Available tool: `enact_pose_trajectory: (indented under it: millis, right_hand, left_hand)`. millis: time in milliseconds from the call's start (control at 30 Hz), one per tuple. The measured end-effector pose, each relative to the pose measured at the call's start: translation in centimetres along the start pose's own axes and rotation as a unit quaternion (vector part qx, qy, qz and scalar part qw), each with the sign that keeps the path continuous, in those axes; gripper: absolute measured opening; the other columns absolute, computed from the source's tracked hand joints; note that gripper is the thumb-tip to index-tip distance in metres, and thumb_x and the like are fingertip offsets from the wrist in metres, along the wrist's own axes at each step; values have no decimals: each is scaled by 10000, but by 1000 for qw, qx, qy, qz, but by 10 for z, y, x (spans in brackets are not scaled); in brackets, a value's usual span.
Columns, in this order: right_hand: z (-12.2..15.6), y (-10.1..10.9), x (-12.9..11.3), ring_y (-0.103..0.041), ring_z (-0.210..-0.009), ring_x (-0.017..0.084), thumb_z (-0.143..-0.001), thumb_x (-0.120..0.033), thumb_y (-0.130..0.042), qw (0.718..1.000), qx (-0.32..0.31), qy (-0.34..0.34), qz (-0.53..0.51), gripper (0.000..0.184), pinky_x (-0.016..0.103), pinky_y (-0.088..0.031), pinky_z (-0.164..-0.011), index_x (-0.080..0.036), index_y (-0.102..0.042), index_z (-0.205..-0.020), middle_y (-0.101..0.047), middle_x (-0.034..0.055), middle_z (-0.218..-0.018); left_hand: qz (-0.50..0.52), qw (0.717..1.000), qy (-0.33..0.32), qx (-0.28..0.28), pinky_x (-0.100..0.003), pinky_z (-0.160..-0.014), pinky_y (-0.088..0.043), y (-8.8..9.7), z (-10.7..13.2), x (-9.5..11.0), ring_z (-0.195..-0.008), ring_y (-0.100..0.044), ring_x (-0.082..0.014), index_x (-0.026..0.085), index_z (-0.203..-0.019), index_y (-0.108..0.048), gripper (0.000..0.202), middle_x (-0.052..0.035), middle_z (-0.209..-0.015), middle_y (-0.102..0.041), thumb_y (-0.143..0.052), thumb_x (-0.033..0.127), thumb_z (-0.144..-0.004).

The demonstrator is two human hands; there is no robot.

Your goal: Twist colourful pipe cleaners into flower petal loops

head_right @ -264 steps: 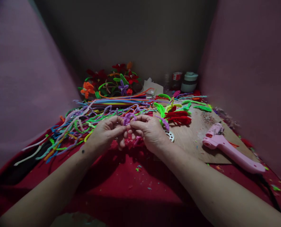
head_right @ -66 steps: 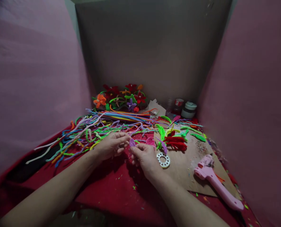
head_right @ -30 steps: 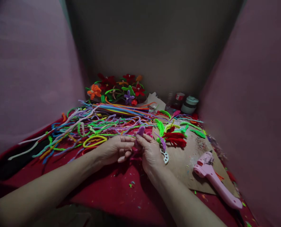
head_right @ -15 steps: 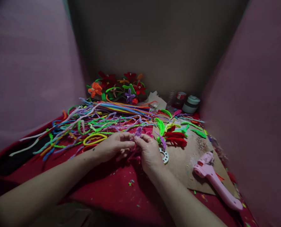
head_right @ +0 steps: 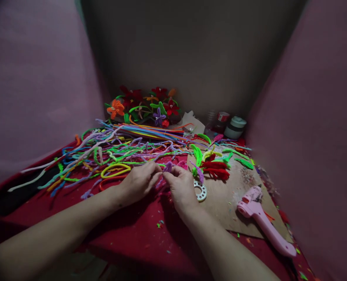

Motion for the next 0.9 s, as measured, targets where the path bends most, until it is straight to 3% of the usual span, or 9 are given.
enact_pose_trajectory:
  millis: [100, 200, 333, 433, 567, 633, 800, 900]
  right_hand:
    - [0, 0, -1, -427, -445, 82, -643, -237, -656, 1000, 3, 8, -5, 110, 217, -355, -447, -152, -586, -631, -517, -47, -510]
    - [0, 0, 0, -414, -434, 79, -633, -252, -670, 999, -4, -7, -32, 131, 218, -357, -435, -151, -588, -637, -505, -50, -510]
    - [-2, 0, 1, -414, -433, 81, -626, -270, -685, 998, -17, -18, -54, 158, 225, -367, -436, -148, -608, -690, -516, -45, -527]
    - [-1, -2, 0, -409, -453, 74, -641, -257, -674, 999, -27, -14, -36, 139, 213, -344, -451, -138, -614, -682, -519, -41, -532]
    - [1, -4, 0, -362, -446, 59, -636, -243, -671, 999, -17, -4, -30, 128, 199, -282, -439, -135, -604, -648, -486, -54, -500]
    - [2, -5, 2, -334, -428, 53, -625, -252, -681, 999, -15, -6, -37, 145, 199, -251, -424, -136, -592, -625, -461, -63, -476]
    - [1, -3, 4, -379, -429, 65, -623, -291, -690, 998, -14, -19, -60, 180, 211, -298, -436, -150, -592, -677, -496, -61, -519]
    - [0, 1, 3, -380, -411, 67, -637, -304, -683, 999, 3, -16, -48, 191, 218, -297, -427, -154, -565, -658, -472, -64, -503]
  left_hand:
    - [-13, 1000, -26, 12, -264, -650, -392, 3, 1, 2, -694, -505, -149, 170, -770, -540, 148, -51, -750, -560, -438, 262, -825]
    - [129, 989, 68, -12, -225, -533, -380, 4, -2, -9, -538, -487, -112, 179, -748, -515, 190, -1, -600, -530, -426, 319, -842]
    - [300, 930, 189, -93, -190, -390, -299, -8, -1, -17, -370, -406, -75, 172, -803, -507, 216, 48, -489, -512, -497, 387, -801]
    - [297, 935, 179, -73, -180, -411, -314, -6, -1, -15, -391, -412, -67, 162, -765, -512, 167, 56, -474, -489, -506, 325, -799]
    - [211, 972, 99, -19, -187, -470, -344, 1, 1, -8, -452, -426, -69, 165, -720, -534, 163, 42, -515, -482, -473, 280, -819]
    - [197, 977, 77, -3, -189, -485, -351, 2, 2, -6, -471, -430, -71, 164, -730, -554, 148, 33, -542, -495, -485, 268, -809]
    - [308, 932, 188, -12, -176, -394, -282, -1, 0, -16, -366, -376, -52, 154, -635, -496, 270, 47, -446, -447, -439, 330, -832]
    - [327, 925, 193, 14, -170, -392, -277, 5, -3, -17, -375, -376, -43, 148, -628, -489, 280, 50, -475, -449, -458, 344, -825]
Point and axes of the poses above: each hand's wrist, its own z-axis away from the middle knuckle, its own y-axis out of the back of the hand, x = y × z, the point moved 7 cm from there along -z, towards the middle knuckle
